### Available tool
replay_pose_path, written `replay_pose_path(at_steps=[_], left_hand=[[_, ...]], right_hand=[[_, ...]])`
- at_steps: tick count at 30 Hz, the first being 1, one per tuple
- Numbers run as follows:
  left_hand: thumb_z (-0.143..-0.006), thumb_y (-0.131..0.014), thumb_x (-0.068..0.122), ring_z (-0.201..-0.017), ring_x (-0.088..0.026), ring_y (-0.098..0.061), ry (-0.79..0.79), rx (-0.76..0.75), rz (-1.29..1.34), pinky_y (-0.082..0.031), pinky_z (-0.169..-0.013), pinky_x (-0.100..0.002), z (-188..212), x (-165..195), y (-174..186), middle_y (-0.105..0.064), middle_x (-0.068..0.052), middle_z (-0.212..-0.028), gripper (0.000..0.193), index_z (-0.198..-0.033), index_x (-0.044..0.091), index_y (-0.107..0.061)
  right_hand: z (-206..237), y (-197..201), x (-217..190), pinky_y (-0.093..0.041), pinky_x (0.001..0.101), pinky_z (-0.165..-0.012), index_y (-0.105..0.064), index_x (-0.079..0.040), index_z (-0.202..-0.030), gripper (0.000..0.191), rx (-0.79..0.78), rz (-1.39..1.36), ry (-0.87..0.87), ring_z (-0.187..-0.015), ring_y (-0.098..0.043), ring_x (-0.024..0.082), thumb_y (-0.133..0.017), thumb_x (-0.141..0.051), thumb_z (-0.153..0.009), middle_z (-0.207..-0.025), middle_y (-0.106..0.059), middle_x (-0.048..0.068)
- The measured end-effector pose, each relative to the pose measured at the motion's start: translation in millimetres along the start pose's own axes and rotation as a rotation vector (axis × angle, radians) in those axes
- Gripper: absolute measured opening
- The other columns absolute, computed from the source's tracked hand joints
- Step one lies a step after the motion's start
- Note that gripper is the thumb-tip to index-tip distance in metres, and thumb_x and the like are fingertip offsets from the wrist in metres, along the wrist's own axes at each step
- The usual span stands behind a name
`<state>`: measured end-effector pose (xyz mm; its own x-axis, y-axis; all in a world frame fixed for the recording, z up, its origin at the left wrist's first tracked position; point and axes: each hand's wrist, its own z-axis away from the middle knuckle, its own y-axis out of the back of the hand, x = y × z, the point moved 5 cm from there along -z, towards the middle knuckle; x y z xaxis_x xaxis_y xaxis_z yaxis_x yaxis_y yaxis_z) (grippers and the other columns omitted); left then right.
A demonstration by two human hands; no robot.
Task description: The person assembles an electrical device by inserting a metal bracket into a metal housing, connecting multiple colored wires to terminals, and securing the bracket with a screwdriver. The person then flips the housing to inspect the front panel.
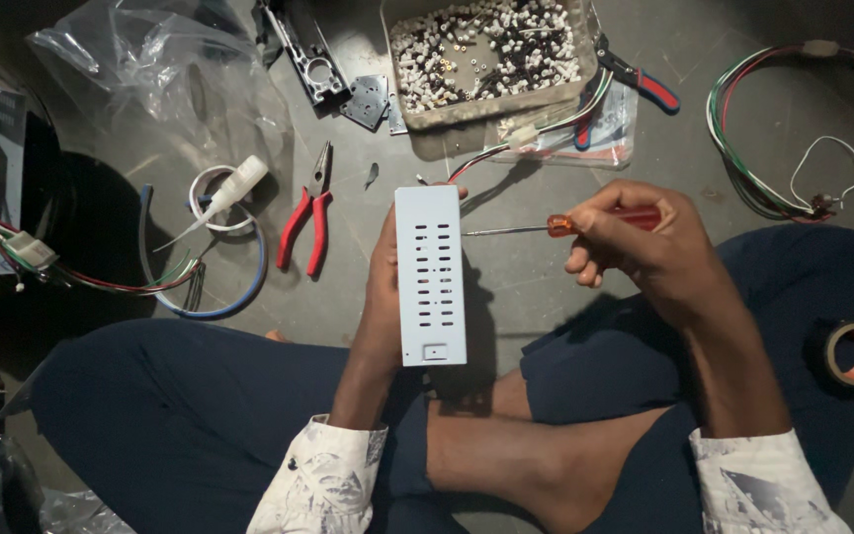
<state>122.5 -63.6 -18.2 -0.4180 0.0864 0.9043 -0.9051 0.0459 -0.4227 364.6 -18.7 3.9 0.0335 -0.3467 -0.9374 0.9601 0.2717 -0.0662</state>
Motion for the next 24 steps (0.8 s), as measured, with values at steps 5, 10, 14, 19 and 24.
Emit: replay_pose_path(at_steps=[5, 10, 14, 19, 24], left_hand=[[-0.093, -0.060, -0.005, -0.080, 0.002, -0.056, -0.008, 0.007, 0.001, -0.049, -0.067, -0.017, -2, -4, 4, -0.067, 0.005, -0.126, 0.058, -0.149, 0.005, -0.047], [-0.094, -0.068, -0.002, -0.088, -0.004, -0.060, -0.028, -0.043, -0.057, -0.052, -0.076, -0.022, -5, -2, -1, -0.065, -0.001, -0.109, 0.057, -0.148, 0.004, -0.055], [-0.085, -0.071, -0.003, -0.109, -0.011, -0.061, -0.094, -0.045, -0.256, -0.052, -0.096, -0.028, -8, 5, -15, -0.062, -0.002, -0.121, 0.053, -0.137, 0.002, -0.059], [-0.088, -0.064, -0.003, -0.124, -0.025, -0.065, -0.284, -0.082, -0.535, -0.052, -0.108, -0.033, -14, 19, -37, -0.063, -0.012, -0.132, 0.043, -0.131, 0.002, -0.061], [-0.080, -0.070, 0.002, -0.119, -0.035, -0.066, -0.362, -0.112, -0.897, -0.056, -0.096, -0.038, -23, 8, -59, -0.065, -0.013, -0.128, 0.038, -0.117, 0.004, -0.064]], right_hand=[[0, -1, 3, -0.050, 0.0249, -0.047, -0.068, 0.005, -0.100, 0.026, 0.045, -0.014, -0.051, -0.055, -0.065, 0.014, -0.066, -0.021, -0.098, -0.070, -0.069, 0.012], [7, 7, 4, -0.045, 0.0227, -0.051, -0.070, 0.001, -0.102, 0.025, 0.065, -0.026, -0.091, -0.058, -0.060, 0.010, -0.066, -0.023, -0.098, -0.070, -0.065, 0.005], [9, 27, 2, -0.051, 0.0236, -0.064, -0.070, -0.001, -0.106, 0.024, 0.151, -0.057, 0.021, -0.068, -0.060, 0.009, -0.064, -0.023, -0.103, -0.078, -0.066, 0.003], [-2, 44, 23, -0.052, 0.0258, -0.071, -0.066, -0.005, -0.118, 0.024, 0.341, 0.042, -0.077, -0.083, -0.067, 0.011, -0.063, -0.021, -0.100, -0.093, -0.072, 0.005], [-16, 27, 33, -0.054, 0.0286, -0.089, -0.069, -0.002, -0.120, 0.029, 0.168, 0.291, 0.056, -0.101, -0.070, 0.016, -0.069, -0.018, -0.095, -0.113, -0.075, 0.008]])
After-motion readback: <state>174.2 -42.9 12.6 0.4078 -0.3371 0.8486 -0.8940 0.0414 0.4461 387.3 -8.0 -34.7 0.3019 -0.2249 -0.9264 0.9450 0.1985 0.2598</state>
